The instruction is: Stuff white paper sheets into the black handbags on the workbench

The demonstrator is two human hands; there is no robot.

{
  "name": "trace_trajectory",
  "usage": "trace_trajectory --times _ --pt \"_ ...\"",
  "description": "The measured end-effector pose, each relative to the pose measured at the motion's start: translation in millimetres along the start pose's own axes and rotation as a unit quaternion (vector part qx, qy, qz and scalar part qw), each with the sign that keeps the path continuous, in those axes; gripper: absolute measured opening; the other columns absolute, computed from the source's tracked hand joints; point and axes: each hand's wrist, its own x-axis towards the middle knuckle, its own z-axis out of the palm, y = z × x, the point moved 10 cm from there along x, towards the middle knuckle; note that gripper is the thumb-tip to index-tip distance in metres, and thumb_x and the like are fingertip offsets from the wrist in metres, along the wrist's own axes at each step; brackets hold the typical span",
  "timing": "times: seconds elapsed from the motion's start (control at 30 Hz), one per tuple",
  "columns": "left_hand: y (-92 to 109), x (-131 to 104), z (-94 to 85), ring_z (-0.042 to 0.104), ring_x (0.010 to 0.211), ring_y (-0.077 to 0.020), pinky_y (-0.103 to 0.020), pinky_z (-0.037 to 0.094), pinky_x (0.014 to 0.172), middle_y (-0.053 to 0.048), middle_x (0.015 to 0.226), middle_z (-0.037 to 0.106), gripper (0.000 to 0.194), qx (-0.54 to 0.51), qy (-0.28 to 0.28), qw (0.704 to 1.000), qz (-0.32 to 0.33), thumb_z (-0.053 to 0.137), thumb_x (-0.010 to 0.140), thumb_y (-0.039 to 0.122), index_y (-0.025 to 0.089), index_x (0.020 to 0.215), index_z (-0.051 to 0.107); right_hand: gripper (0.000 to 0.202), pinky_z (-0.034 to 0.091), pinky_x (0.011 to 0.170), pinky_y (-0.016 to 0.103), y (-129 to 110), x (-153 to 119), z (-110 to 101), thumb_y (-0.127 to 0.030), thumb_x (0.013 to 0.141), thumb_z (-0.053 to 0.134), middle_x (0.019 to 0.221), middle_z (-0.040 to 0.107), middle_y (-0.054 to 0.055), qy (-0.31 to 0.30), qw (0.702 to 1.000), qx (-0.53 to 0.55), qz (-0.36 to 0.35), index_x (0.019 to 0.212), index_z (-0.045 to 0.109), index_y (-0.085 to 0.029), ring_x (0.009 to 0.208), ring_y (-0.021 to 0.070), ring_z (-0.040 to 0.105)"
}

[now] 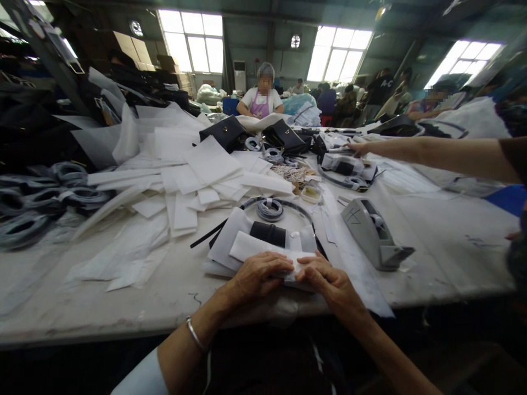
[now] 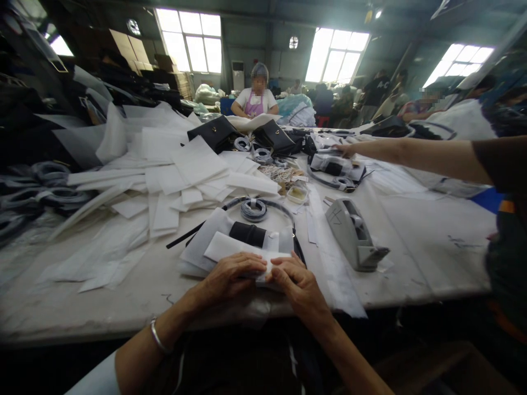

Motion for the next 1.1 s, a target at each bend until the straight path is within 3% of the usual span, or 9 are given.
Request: trace_trajectory --times 0.17,0.27,0.33,0.53,0.7,0.8,0.9,1.03,1.1 --pt "-1 0 -1.2 0.058 0.12 -0.0206 -0.036 0.046 0.106 -0.006 0.125 0.066 0.036 -0.003 0.006 1.0 0.0 0.06 0.089 0.01 0.022 0.123 0.062 0.026 0.038 0.114 0.052 -16 -14 -10 -0.037 0.088 0.071 0.116 0.072 0.006 0.018 0.99 -0.098 -0.098 0.112 0.07 -0.027 0.115 0.0267 0.064" --pt "5 1 -3.7 0.058 0.12 -0.021 -0.036 0.046 0.106 -0.007 0.124 0.067 0.033 -0.006 0.008 1.0 0.013 0.06 0.088 0.01 0.02 0.12 0.063 0.009 0.037 0.114 0.054 -30 -23 8 -0.026 0.089 0.07 0.114 0.072 0.003 -0.018 0.962 -0.2 -0.186 0.098 0.072 -0.029 0.113 0.0249 0.064" --pt "9 2 -5.4 0.058 0.119 -0.0211 -0.036 0.045 0.106 -0.008 0.123 0.066 0.031 -0.006 0.005 1.0 0.015 0.06 0.089 0.013 0.018 0.119 0.063 0.005 0.037 0.112 0.054 -35 -25 16 -0.023 0.09 0.068 0.108 0.072 0.002 -0.001 0.946 -0.246 -0.21 0.09 0.071 -0.027 0.109 0.0239 0.064" --pt "8 5 -0.9 0.061 0.112 -0.0211 -0.034 0.047 0.101 -0.006 0.115 0.069 0.023 0.023 -0.009 1.0 -0.008 0.064 0.095 0.037 0.021 0.111 0.066 0.01 0.04 0.109 0.054 -53 -28 23 -0.016 0.092 0.064 0.099 0.072 0.003 0.067 0.925 -0.282 -0.245 0.09 0.069 -0.024 0.103 0.0231 0.065" --pt "-1 5 6.6 0.063 0.106 -0.0202 -0.032 0.048 0.096 -0.005 0.107 0.07 0.014 0.078 0.005 0.997 -0.012 0.064 0.096 0.032 0.021 0.102 0.067 0.024 0.044 0.106 0.049 -56 -62 19 -0.009 0.088 0.064 0.101 0.074 0.002 0.016 0.917 -0.276 -0.287 0.106 0.068 -0.025 0.102 0.022 0.066" --pt "-2 5 7.2 0.064 0.106 -0.02 -0.031 0.048 0.095 -0.004 0.107 0.07 0.012 0.081 0.008 0.997 -0.007 0.069 0.093 0.03 0.021 0.101 0.067 0.034 0.051 0.097 0.043 -41 -83 38 -0.007 0.089 0.058 0.109 0.073 0.006 -0.057 0.907 -0.305 -0.285 0.118 0.066 -0.023 0.101 0.0223 0.067" --pt "1 5 4.7 0.063 0.107 -0.02 -0.03 0.048 0.095 -0.003 0.107 0.07 0.013 0.085 0.015 0.996 -0.004 0.071 0.09 0.028 0.02 0.1 0.067 0.039 0.054 0.09 0.046 -26 -88 56 -0.008 0.091 0.053 0.119 0.069 0.011 -0.053 0.892 -0.355 -0.276 0.127 0.063 -0.019 0.108 0.028 0.065" --pt "1 5 3.2 0.065 0.105 -0.0217 -0.031 0.049 0.094 -0.004 0.11 0.07 0.022 0.101 0.029 0.994 -0.012 0.08 0.083 0.027 0.02 0.098 0.066 0.026 0.055 0.084 0.045 -27 -78 58 -0.01 0.093 0.053 0.109 0.072 0.009 0.006 0.906 -0.327 -0.267 0.108 0.07 -0.022 0.102 0.0269 0.067" --pt "0 5 3.9 0.066 0.103 -0.0217 -0.032 0.05 0.093 -0.004 0.109 0.071 0.022 0.109 0.038 0.993 -0.016 0.08 0.082 0.028 0.02 0.097 0.066 0.023 0.054 0.091 0.046 -35 -77 52 -0.008 0.092 0.054 0.109 0.074 0.007 0.014 0.915 -0.286 -0.284 0.101 0.07 -0.023 0.108 0.0265 0.066"
